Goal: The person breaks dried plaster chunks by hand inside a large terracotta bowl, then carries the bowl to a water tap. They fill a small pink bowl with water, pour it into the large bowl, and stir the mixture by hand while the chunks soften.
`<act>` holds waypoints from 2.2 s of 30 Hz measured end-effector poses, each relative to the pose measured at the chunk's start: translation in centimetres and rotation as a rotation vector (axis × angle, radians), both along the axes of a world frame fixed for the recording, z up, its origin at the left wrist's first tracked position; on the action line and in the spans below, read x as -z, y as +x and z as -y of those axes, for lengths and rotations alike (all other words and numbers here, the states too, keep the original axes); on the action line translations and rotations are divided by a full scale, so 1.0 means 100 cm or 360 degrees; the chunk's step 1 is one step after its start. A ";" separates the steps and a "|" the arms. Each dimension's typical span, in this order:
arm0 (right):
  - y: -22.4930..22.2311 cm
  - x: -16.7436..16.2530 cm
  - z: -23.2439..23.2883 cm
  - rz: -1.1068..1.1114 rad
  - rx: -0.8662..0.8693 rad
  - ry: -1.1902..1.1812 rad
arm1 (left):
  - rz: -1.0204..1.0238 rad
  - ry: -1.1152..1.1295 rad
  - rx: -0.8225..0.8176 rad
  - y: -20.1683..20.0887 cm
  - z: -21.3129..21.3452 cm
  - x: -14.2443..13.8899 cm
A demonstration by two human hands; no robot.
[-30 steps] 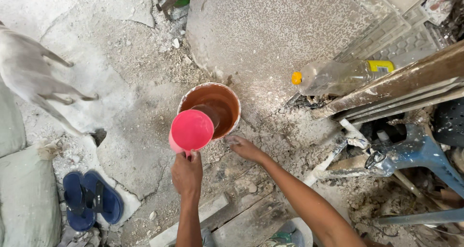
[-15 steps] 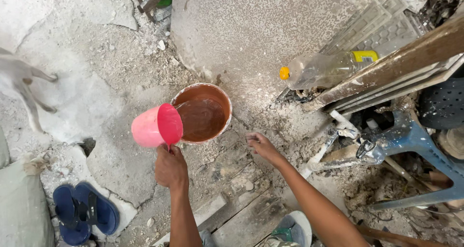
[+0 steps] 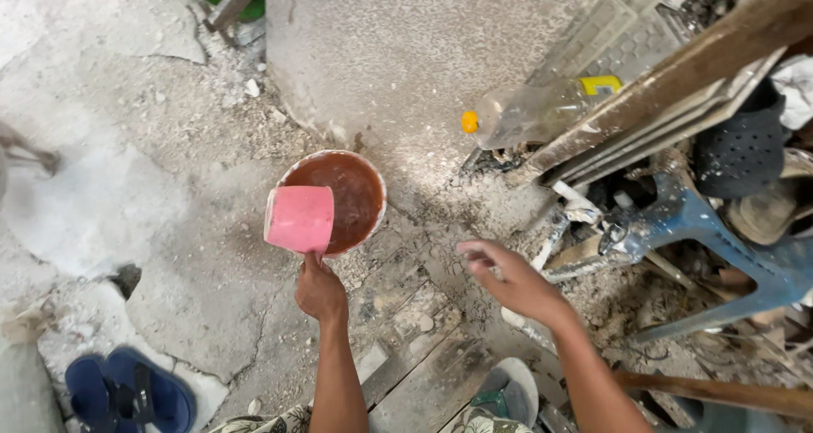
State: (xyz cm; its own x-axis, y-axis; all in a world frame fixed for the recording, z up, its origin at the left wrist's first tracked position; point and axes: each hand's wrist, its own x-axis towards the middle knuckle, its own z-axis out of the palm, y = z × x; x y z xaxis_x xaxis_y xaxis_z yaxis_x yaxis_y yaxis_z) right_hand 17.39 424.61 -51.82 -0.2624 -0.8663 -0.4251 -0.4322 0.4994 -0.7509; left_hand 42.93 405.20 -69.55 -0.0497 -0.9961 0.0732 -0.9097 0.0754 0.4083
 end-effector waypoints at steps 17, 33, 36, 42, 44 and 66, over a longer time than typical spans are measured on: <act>-0.061 -0.079 -0.087 -0.0871 0.0562 -0.0751 | -0.0976 0.1281 0.0959 -0.127 -0.075 -0.099; -0.068 -0.079 -0.042 -0.1242 0.0784 -0.0769 | -0.1020 0.1113 0.1089 -0.169 -0.159 -0.114; -0.068 -0.079 -0.042 -0.1275 0.0743 -0.0738 | -0.1035 0.1131 0.1071 -0.168 -0.158 -0.113; -0.066 -0.079 -0.043 -0.1275 0.0727 -0.0789 | -0.1134 0.1136 0.1016 -0.171 -0.155 -0.114; -0.066 -0.080 -0.043 -0.1270 0.0727 -0.0772 | -0.1128 0.1135 0.1009 -0.172 -0.154 -0.114; -0.065 -0.081 -0.044 -0.1234 0.0740 -0.0672 | -0.0977 0.1120 0.0925 -0.169 -0.145 -0.135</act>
